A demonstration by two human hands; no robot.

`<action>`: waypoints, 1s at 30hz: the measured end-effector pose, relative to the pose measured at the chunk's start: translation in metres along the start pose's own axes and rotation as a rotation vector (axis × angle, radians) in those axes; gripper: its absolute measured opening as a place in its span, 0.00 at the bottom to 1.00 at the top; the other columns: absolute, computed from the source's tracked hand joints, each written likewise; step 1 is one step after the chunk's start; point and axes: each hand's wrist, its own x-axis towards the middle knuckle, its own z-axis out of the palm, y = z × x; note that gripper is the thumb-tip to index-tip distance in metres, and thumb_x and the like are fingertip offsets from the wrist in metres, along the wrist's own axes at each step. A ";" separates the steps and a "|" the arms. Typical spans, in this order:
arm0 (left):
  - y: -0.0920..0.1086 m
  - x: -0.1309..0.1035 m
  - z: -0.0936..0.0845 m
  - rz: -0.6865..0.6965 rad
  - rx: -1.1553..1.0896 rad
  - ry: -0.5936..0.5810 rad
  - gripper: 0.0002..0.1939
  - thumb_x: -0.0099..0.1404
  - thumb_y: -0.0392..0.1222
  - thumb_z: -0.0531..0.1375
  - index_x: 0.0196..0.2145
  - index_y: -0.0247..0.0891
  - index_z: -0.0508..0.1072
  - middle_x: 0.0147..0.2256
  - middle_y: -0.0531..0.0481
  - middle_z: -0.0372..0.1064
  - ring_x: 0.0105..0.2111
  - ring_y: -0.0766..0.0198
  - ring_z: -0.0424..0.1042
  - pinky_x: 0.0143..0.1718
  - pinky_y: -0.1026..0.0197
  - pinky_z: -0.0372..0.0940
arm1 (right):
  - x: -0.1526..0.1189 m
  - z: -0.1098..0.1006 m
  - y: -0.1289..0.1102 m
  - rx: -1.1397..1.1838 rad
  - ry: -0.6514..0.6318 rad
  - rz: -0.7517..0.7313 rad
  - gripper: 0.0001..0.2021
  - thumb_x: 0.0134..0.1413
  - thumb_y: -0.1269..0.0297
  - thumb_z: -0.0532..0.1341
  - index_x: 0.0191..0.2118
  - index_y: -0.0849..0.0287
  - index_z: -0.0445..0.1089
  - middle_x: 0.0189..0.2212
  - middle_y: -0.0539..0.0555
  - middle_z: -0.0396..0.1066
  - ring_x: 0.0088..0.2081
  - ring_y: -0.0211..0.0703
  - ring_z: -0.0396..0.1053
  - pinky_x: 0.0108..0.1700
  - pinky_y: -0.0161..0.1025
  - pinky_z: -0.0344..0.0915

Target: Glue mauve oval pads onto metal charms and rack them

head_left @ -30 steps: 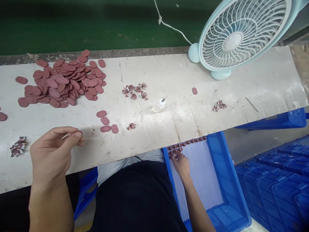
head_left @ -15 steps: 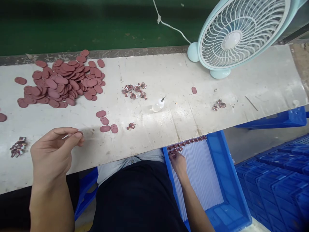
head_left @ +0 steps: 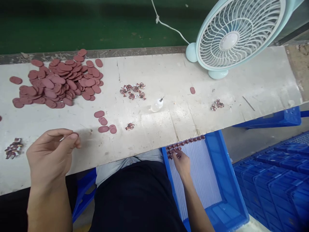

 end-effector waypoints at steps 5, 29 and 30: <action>-0.004 -0.019 -0.001 -0.270 -0.197 -0.111 0.10 0.55 0.34 0.69 0.37 0.34 0.79 0.29 0.50 0.77 0.27 0.67 0.73 0.26 0.67 0.70 | 0.002 -0.038 -0.033 0.395 0.253 0.005 0.17 0.53 0.49 0.65 0.34 0.61 0.72 0.20 0.46 0.63 0.23 0.35 0.60 0.26 0.33 0.58; 0.010 -0.069 0.044 -0.677 -0.892 -0.558 0.15 0.63 0.34 0.65 0.49 0.37 0.78 0.50 0.40 0.76 0.44 0.61 0.78 0.42 0.68 0.71 | -0.045 -0.009 -0.248 1.209 -0.675 -0.243 0.15 0.57 0.51 0.59 0.42 0.55 0.72 0.21 0.46 0.69 0.14 0.30 0.58 0.12 0.27 0.54; 0.010 -0.071 0.047 -0.681 -0.893 -0.559 0.15 0.63 0.35 0.66 0.48 0.38 0.78 0.49 0.41 0.77 0.44 0.60 0.78 0.43 0.67 0.71 | -0.057 -0.009 -0.245 1.115 -0.553 -0.329 0.13 0.57 0.52 0.60 0.42 0.53 0.71 0.21 0.46 0.69 0.14 0.33 0.59 0.12 0.29 0.55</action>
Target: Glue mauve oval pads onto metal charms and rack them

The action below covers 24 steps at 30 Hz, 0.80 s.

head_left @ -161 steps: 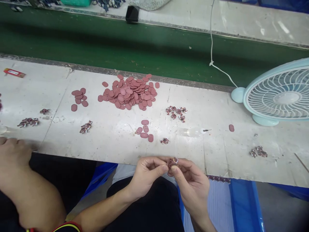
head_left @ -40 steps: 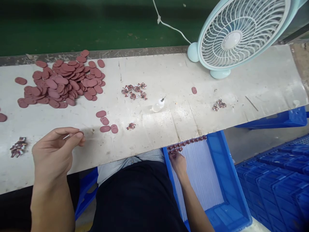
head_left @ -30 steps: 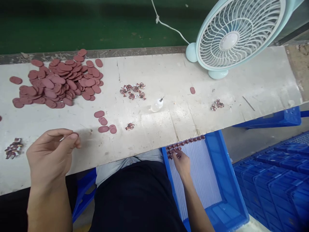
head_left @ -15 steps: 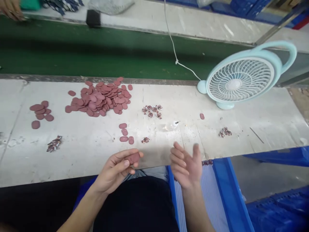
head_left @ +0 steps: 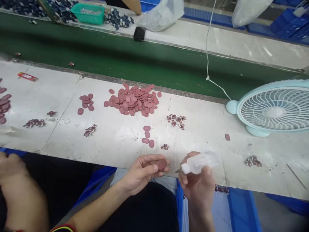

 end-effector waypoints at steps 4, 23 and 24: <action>-0.008 -0.001 0.006 -0.014 0.022 -0.021 0.17 0.61 0.39 0.68 0.49 0.38 0.78 0.48 0.40 0.78 0.46 0.58 0.77 0.46 0.64 0.70 | -0.023 0.014 0.012 -0.348 0.134 -0.376 0.08 0.57 0.59 0.59 0.43 0.51 0.69 0.21 0.47 0.71 0.18 0.43 0.67 0.18 0.41 0.65; -0.010 -0.001 0.007 0.010 0.028 -0.056 0.19 0.58 0.44 0.70 0.47 0.38 0.80 0.44 0.40 0.78 0.39 0.56 0.76 0.48 0.50 0.68 | -0.027 0.022 0.016 -0.436 0.211 -0.470 0.10 0.55 0.57 0.61 0.42 0.50 0.68 0.22 0.49 0.72 0.20 0.49 0.69 0.22 0.49 0.65; -0.010 -0.001 0.007 0.009 0.030 -0.060 0.19 0.58 0.44 0.70 0.47 0.38 0.80 0.43 0.40 0.78 0.39 0.56 0.76 0.48 0.49 0.68 | -0.028 0.021 0.016 -0.429 0.209 -0.473 0.10 0.55 0.56 0.61 0.42 0.50 0.68 0.22 0.49 0.72 0.20 0.49 0.69 0.23 0.49 0.65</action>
